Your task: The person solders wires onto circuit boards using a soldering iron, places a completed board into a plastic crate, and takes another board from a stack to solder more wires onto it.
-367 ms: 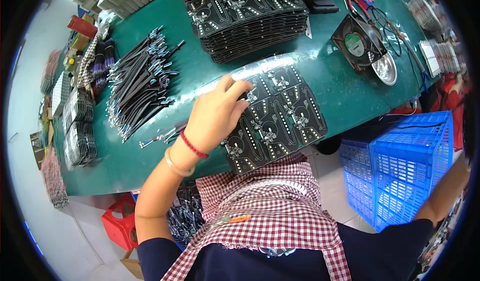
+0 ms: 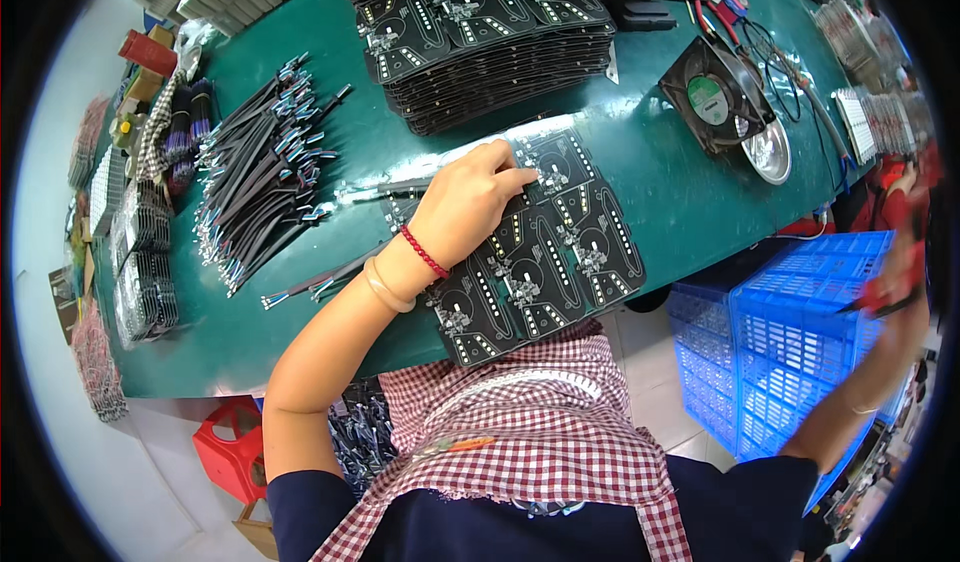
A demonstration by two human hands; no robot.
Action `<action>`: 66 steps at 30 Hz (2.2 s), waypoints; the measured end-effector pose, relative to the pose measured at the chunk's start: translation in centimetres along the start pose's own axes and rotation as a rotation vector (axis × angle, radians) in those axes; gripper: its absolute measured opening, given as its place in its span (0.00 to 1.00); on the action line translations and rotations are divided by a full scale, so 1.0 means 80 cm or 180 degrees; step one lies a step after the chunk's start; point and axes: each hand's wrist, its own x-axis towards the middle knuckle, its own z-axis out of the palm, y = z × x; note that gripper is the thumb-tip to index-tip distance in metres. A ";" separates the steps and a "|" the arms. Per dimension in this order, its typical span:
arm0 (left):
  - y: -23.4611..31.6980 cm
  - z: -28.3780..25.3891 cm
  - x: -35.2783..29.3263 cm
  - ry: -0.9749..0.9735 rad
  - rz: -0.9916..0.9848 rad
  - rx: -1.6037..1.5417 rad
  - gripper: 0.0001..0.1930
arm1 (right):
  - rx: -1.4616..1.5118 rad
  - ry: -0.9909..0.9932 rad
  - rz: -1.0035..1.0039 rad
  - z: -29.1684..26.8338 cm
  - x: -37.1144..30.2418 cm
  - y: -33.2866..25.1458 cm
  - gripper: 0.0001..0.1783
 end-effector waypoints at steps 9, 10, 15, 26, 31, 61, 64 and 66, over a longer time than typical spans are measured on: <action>0.004 0.014 -0.013 0.0059 -0.0161 0.0085 0.19 | 0.0120 -0.0250 0.0525 0.233 -0.088 0.220 0.18; 0.004 0.014 -0.012 0.0054 -0.0172 0.0084 0.19 | -0.0020 -0.0362 0.0591 0.238 -0.088 0.224 0.17; 0.004 0.013 -0.012 0.0061 -0.0233 0.0029 0.19 | -0.0215 -0.0624 0.0748 0.251 -0.080 0.231 0.14; 0.001 0.010 -0.010 0.0023 -0.0300 -0.0142 0.20 | -0.0540 -0.0659 0.0713 0.259 -0.074 0.229 0.09; 0.001 0.010 -0.010 0.0009 -0.0310 -0.0162 0.20 | -0.0675 -0.0768 0.0678 0.257 -0.074 0.230 0.10; 0.001 0.007 -0.010 -0.0040 -0.0361 -0.0238 0.20 | -0.0999 -0.0556 0.0437 0.250 -0.076 0.225 0.12; 0.001 0.006 -0.011 -0.0002 -0.0381 -0.0232 0.20 | -0.0758 -0.0615 0.0412 0.245 -0.075 0.224 0.14; 0.000 0.007 -0.011 0.0033 -0.0370 -0.0235 0.19 | -0.0932 -0.0624 0.0434 0.238 -0.082 0.232 0.16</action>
